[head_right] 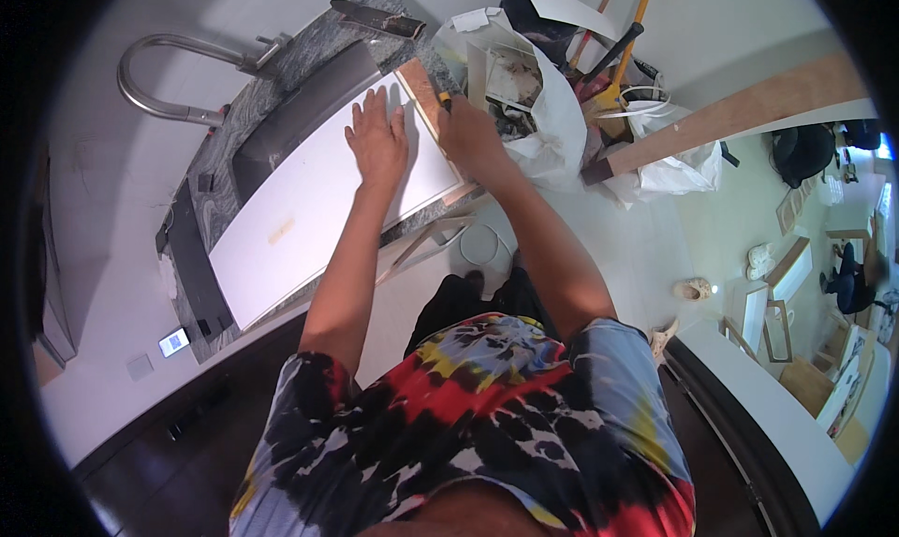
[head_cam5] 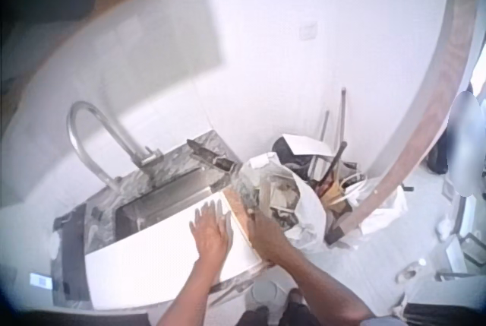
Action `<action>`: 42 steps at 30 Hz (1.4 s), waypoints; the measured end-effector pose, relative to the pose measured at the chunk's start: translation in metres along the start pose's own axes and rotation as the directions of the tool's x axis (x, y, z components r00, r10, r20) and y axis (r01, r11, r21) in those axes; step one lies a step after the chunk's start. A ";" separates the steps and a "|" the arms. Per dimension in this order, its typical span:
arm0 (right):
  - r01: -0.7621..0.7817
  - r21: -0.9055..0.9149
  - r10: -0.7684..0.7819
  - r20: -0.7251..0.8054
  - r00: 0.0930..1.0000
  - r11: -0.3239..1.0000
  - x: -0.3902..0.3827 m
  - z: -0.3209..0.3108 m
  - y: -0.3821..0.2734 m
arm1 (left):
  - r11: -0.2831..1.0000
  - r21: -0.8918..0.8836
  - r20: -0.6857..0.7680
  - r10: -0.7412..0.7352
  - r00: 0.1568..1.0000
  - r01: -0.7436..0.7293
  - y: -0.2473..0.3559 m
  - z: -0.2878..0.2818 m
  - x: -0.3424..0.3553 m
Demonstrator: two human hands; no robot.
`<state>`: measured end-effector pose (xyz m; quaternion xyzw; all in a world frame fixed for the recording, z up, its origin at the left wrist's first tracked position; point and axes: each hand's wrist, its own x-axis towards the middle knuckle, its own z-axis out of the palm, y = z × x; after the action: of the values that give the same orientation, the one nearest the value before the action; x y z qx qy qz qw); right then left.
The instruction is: The person positions a white cabinet door against a kitchen countertop, aligns it, and uses a utility knife to trim the edge. The person repeatedly adjusts the door and trims it to fit the space.
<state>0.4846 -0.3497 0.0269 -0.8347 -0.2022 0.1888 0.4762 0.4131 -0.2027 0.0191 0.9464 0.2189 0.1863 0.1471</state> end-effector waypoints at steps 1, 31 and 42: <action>0.066 -0.080 -0.067 -0.016 0.998 0.995 0.008 0.008 0.002 | 0.998 0.057 0.011 -0.041 0.999 0.041 -0.004 0.014 -0.003; -0.081 -0.329 0.086 0.002 0.996 0.941 0.076 0.060 -0.015 | 0.972 0.205 0.325 -0.177 0.929 0.114 -0.012 0.039 0.001; 0.035 -0.358 -0.035 0.006 0.999 0.933 0.075 0.060 -0.018 | 0.973 0.216 0.320 -0.153 0.935 0.085 -0.011 0.033 0.001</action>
<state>0.5148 -0.2592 0.0049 -0.9036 -0.2480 0.1403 0.3198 0.4233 -0.1992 -0.0144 0.9591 0.2654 -0.0093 0.0982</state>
